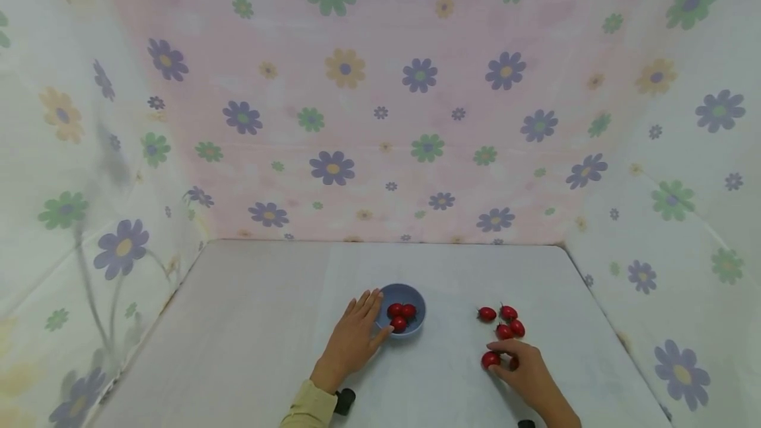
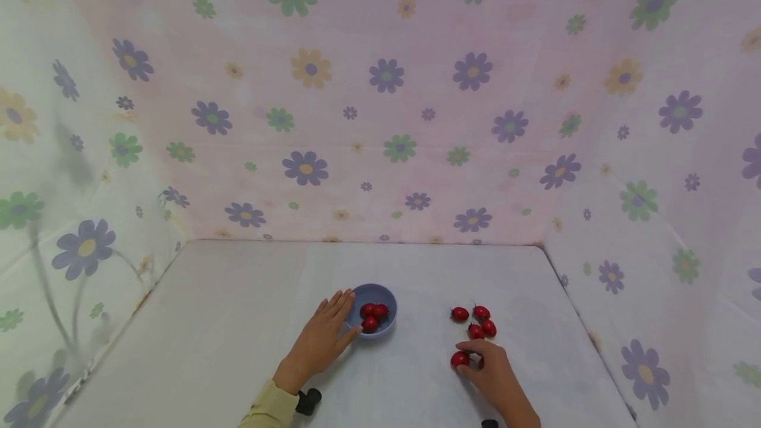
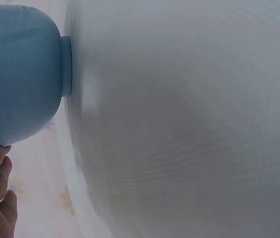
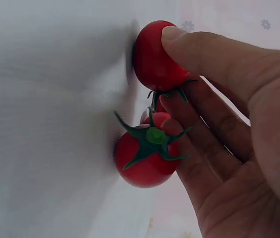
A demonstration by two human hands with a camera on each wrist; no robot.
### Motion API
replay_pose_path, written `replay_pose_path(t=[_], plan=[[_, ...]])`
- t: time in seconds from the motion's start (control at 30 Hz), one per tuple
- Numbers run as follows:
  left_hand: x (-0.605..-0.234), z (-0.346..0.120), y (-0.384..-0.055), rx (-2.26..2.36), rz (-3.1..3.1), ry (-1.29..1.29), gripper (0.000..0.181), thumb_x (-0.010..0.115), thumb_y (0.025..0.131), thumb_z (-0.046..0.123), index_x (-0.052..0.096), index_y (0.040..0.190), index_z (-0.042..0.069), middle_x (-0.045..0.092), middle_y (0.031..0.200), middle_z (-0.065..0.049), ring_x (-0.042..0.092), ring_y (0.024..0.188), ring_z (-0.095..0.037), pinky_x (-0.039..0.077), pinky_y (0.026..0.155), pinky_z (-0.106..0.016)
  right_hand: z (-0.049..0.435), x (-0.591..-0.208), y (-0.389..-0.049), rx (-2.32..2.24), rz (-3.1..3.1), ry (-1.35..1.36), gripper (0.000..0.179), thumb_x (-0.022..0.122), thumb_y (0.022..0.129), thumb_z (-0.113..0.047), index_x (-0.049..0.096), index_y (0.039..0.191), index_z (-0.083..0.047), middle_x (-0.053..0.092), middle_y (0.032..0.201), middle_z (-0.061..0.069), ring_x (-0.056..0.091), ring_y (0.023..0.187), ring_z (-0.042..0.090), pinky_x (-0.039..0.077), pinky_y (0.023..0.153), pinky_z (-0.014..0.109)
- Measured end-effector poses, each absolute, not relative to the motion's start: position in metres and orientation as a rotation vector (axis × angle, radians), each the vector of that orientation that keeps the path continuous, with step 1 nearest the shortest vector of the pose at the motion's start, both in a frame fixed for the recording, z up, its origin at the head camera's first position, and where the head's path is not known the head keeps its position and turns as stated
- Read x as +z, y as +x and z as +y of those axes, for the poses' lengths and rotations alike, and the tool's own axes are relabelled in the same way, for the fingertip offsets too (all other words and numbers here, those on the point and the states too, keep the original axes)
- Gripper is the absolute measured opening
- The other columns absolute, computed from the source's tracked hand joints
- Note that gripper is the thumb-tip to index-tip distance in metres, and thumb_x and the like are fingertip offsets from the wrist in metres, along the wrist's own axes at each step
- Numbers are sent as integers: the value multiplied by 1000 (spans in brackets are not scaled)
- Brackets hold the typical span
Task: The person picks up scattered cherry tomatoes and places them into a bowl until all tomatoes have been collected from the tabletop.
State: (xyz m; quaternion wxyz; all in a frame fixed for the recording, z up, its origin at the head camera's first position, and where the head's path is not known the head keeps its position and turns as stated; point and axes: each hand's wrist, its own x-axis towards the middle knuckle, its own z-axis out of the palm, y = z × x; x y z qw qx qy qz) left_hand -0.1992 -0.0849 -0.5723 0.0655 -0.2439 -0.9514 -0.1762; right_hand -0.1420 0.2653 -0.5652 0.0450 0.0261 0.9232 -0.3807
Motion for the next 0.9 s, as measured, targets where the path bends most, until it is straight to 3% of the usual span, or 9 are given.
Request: replay_pose_path(t=[0.47, 0.9], plan=[[-573, -85, -198, -568, -2871, -733, 72, 51, 104, 49, 39, 155, 0, 36, 163, -13, 31, 152, -32, 27, 124, -50, 256, -560, -148, -1085, 2777, 51, 32, 86, 74, 6, 76, 99, -11, 72, 97, -4, 64, 92, 16, 60, 86, 48], [-570, -86, -196, -573, -2874, -730, 71, 50, 104, 49, 38, 156, 1, 36, 163, -13, 31, 152, -32, 27, 124, -50, 250, -561, -148, -1190, 2825, -6, 34, 87, 76, 0, 76, 106, -10, 74, 100, -4, 68, 98, 18, 60, 90, 47]])
